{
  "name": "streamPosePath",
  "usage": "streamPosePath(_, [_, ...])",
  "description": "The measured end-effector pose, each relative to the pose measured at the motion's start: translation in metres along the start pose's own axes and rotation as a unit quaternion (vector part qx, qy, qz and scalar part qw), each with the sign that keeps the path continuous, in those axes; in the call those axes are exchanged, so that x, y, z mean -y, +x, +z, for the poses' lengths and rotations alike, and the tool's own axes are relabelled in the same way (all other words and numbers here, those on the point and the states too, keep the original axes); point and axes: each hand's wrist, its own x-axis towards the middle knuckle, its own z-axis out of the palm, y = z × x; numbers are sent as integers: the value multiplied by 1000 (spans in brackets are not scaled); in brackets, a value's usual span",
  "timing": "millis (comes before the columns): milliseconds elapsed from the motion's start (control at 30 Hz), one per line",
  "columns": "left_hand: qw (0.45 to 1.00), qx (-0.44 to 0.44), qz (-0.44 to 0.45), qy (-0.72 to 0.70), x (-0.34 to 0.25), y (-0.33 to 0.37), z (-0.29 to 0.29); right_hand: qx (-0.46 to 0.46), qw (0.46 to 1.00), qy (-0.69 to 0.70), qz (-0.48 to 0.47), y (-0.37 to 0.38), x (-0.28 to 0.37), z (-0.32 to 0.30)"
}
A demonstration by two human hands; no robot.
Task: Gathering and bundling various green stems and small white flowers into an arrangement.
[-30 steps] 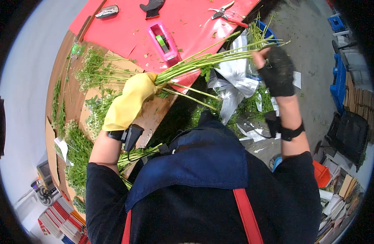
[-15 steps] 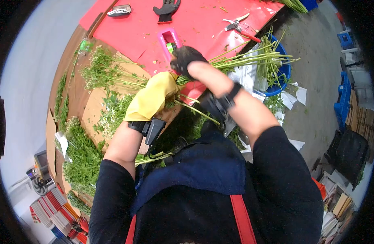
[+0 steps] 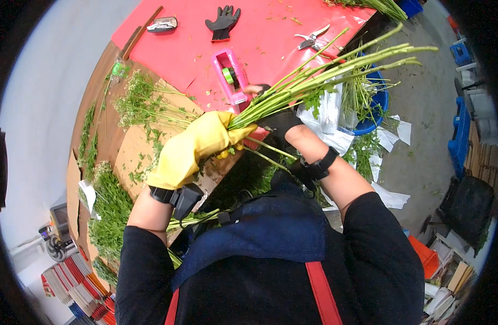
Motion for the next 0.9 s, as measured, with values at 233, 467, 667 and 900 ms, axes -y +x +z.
streamPosePath(233, [972, -98, 49, 206, 17, -5, 9, 70, 935, -256, -236, 11, 20, -4])
streamPosePath(467, [923, -195, 43, 329, 34, 27, 12, 61, 989, 101, 86, -12, 1, 23])
streamPosePath(667, [892, -264, 94, 355, 53, 49, 2, 154, 956, -102, 228, 3, -11, 27])
streamPosePath(900, [891, -290, 71, 343, 75, 54, 17, 205, 942, -227, 137, 0, -32, 37])
